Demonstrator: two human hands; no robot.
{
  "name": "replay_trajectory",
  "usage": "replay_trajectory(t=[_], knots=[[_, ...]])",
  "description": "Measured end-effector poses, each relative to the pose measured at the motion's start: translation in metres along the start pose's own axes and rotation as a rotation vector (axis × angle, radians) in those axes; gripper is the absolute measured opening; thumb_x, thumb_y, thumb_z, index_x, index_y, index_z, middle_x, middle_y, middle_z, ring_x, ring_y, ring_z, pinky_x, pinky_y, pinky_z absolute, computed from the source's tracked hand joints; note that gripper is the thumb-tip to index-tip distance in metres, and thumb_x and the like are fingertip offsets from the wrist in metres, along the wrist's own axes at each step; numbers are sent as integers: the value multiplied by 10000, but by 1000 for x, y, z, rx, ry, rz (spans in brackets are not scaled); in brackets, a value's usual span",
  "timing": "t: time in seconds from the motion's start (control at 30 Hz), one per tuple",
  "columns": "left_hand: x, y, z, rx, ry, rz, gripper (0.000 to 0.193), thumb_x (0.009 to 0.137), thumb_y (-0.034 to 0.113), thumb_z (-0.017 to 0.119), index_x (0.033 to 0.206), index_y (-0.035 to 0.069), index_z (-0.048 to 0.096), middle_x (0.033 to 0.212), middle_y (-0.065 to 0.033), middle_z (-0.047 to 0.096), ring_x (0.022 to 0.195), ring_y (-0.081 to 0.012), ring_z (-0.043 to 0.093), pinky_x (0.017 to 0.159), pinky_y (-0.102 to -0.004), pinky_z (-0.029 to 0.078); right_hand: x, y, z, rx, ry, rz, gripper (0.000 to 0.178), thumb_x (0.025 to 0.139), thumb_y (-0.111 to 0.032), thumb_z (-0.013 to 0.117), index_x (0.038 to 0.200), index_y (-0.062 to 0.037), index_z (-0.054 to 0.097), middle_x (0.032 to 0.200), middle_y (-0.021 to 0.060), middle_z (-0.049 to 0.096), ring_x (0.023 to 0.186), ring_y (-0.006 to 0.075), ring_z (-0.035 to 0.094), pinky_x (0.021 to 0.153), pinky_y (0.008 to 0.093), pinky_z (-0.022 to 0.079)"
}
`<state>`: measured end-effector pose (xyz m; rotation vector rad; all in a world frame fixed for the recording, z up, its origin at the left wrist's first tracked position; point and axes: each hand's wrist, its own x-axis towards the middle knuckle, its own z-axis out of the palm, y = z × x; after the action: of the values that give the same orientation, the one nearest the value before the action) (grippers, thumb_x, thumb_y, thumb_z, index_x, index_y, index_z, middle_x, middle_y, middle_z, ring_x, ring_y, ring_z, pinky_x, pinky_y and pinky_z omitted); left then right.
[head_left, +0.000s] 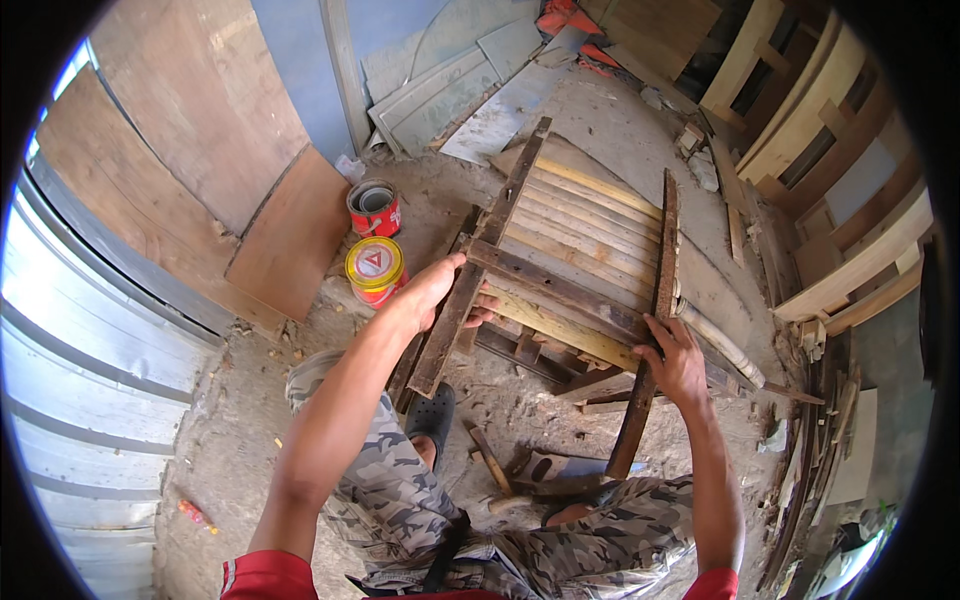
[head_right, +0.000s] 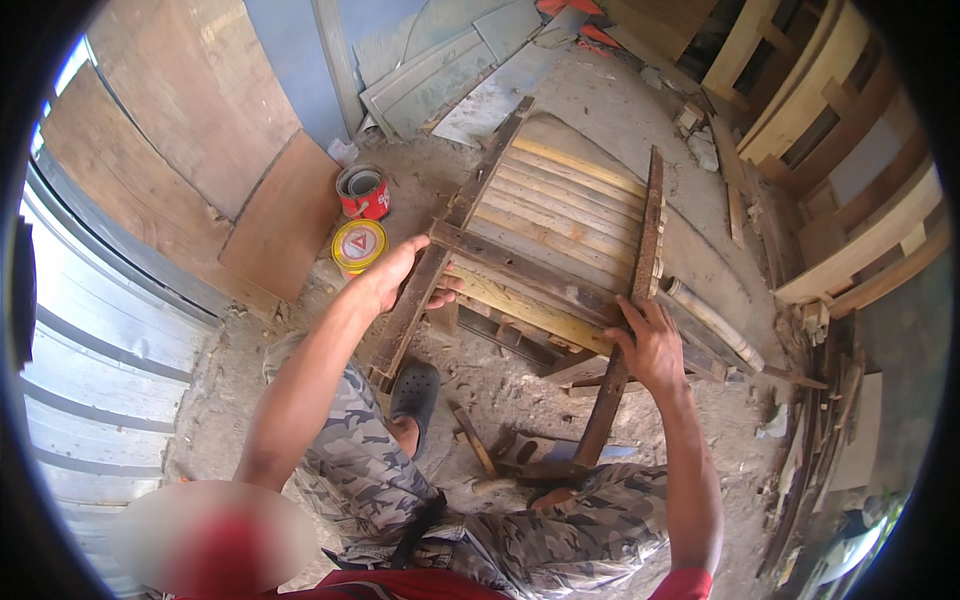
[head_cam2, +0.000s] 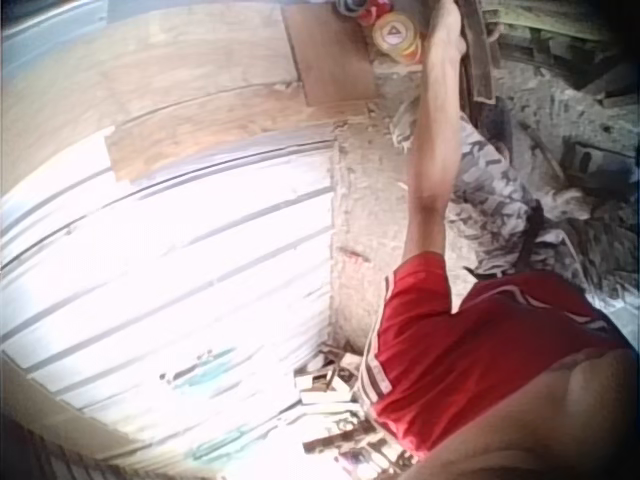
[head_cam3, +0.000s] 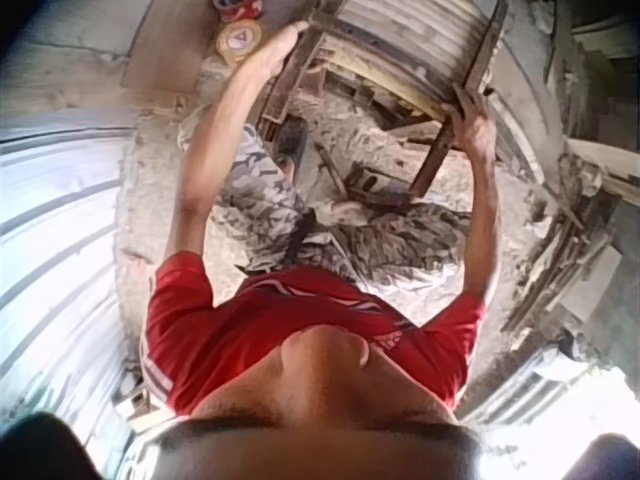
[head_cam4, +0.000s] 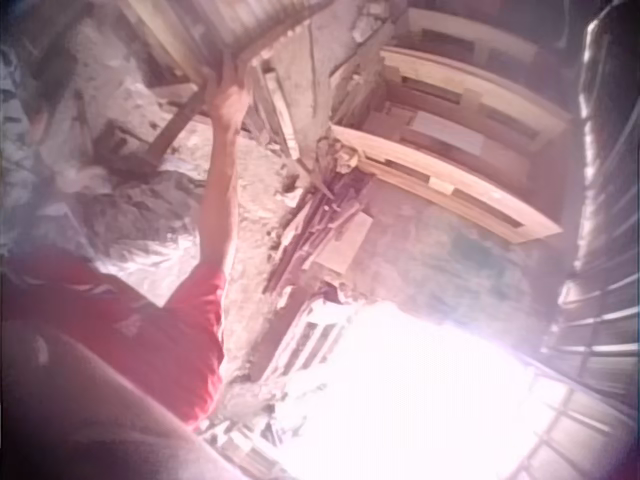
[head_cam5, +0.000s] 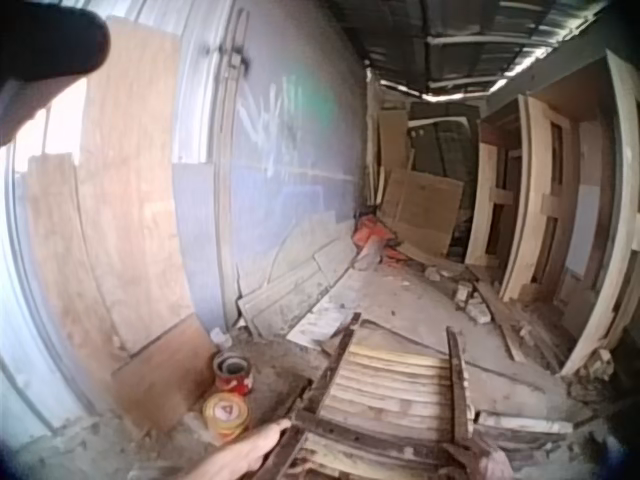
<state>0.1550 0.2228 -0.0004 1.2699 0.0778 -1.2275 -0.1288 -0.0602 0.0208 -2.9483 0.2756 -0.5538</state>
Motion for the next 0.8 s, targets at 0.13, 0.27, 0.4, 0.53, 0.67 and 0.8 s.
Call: replay_trajectory(t=[0.13,0.27,0.4,0.53,0.67,0.8], knots=[[6,-1,-7,48,-88,58,557,1069,479,255,1169,46,591,996,-180,725,773,-243,701,669,-363,583,0,4,0,-3,-1,20,509,832,-259,781,1282,-60,656,1091,141,619,1010,353,611,887,448,507],[8,-3,-8,9,-69,62,552,1071,459,245,1161,36,589,1010,-177,728,776,-241,701,673,-355,578,3,-1,0,-26,-13,40,510,836,-252,778,1290,-58,652,1096,143,618,1011,355,614,883,448,510],[8,-1,-2,6,-19,69,546,1068,459,254,1164,40,591,1020,-177,732,773,-239,703,676,-347,579,2,-2,-1,-21,-7,28,516,835,-239,779,1300,-58,647,1106,144,616,1018,356,613,883,446,511],[8,1,-2,52,3,73,544,1065,457,261,1175,43,596,1057,-175,737,789,-236,707,680,-347,578,1,2,0,-38,-19,8,519,832,-224,781,1303,-55,645,1120,144,615,1032,351,610,885,445,512],[7,-1,-4,77,1,80,549,1063,456,265,1192,40,598,1084,-167,741,799,-232,711,673,-348,576,5,3,0,-34,-17,-15,519,830,-221,782,1300,-49,646,1127,144,615,1043,347,607,890,443,513],[7,-2,-4,51,18,71,557,1062,460,266,1204,34,596,1081,-170,740,770,-232,710,655,-349,571,7,5,2,-25,-18,-18,543,828,-229,784,1321,-58,634,1135,142,615,1053,350,604,901,450,508]])
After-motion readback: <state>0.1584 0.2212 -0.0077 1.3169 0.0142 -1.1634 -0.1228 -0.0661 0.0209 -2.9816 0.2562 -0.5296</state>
